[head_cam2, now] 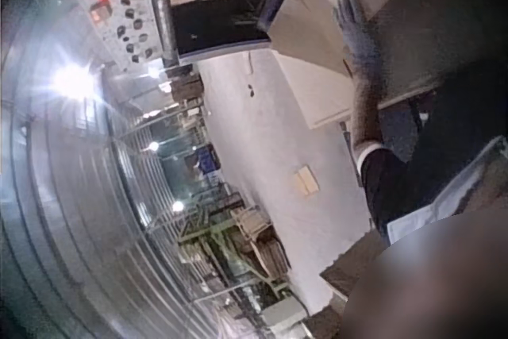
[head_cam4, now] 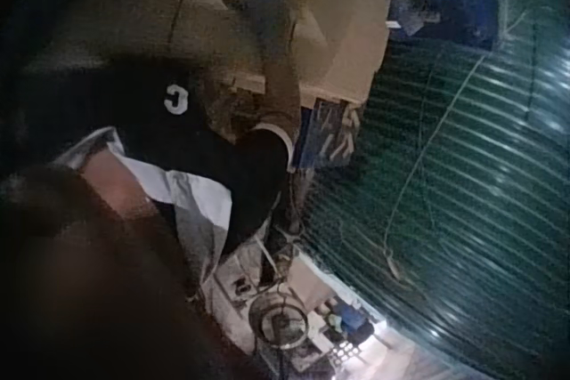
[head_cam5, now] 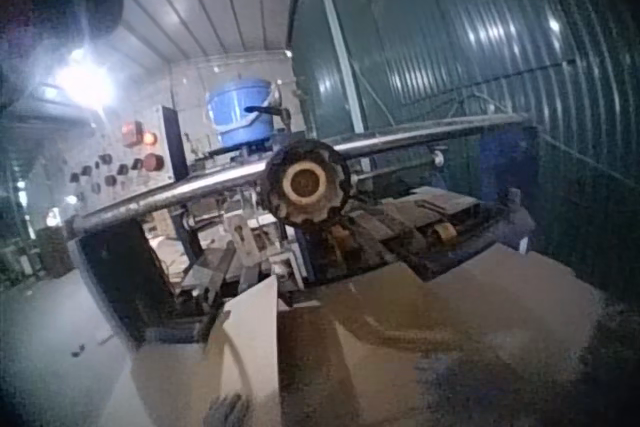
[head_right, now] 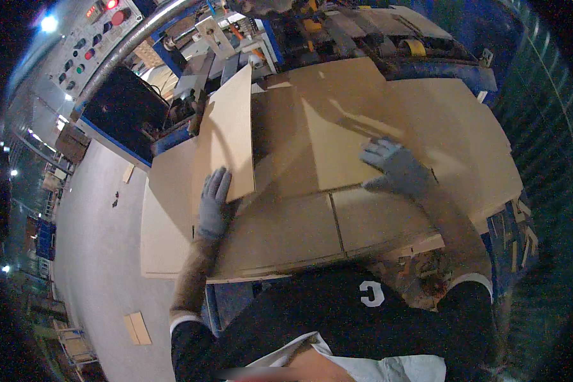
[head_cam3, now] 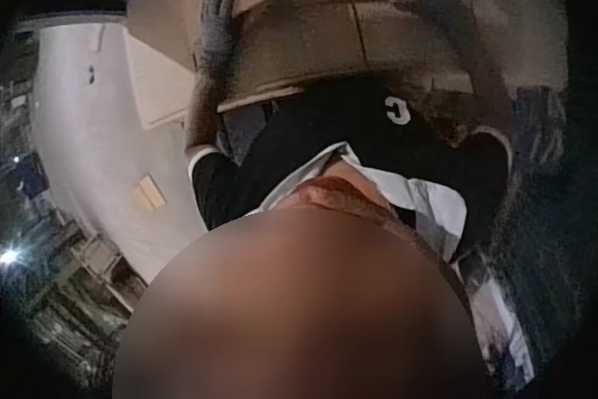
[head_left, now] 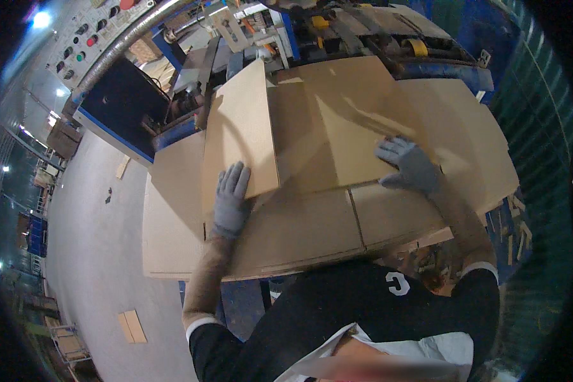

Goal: The person repeatedly picks up flat cardboard sheets from a stack and places them onto a machine table. The person aligns each sheet by hand and continues the cycle throughout the clip.

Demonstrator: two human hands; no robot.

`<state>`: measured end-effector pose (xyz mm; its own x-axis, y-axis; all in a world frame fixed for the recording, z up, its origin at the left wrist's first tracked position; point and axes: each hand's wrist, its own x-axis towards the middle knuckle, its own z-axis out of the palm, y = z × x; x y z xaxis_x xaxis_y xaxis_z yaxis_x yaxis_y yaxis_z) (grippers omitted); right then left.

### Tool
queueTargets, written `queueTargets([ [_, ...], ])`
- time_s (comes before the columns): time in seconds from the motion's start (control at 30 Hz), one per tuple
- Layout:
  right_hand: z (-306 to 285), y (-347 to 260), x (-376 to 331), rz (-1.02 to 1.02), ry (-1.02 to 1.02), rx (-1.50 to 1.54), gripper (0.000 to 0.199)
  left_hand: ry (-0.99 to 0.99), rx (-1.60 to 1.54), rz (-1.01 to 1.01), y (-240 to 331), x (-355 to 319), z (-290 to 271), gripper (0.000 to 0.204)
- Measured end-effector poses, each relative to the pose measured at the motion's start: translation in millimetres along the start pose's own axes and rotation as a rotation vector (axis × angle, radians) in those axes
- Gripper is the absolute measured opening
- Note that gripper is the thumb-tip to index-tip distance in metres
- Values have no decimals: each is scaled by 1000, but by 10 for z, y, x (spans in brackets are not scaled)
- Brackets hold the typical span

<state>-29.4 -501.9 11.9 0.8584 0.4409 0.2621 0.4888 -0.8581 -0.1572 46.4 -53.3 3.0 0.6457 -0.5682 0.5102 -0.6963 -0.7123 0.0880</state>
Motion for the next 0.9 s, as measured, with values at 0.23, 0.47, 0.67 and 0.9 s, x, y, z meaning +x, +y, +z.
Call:
queueTargets([
  [0.23, 296, 568, 672, 127, 122, -50, 60, 39, 191, -67, -440, 846, 626, 66],
  [0.47, 82, 345, 281, 273, 253, -128, 47, 254, 111, -317, -315, 384, 500, 75],
  [0.67, -95, 541, -1801, 952, 565, -654, 57, 497, 290, -1367, -236, -1292, -528, 78],
  [0.9, 35, 753, -2428, 1466, 277, -332, 52, 782, -54, -1494, -258, -1642, -608, 78],
])
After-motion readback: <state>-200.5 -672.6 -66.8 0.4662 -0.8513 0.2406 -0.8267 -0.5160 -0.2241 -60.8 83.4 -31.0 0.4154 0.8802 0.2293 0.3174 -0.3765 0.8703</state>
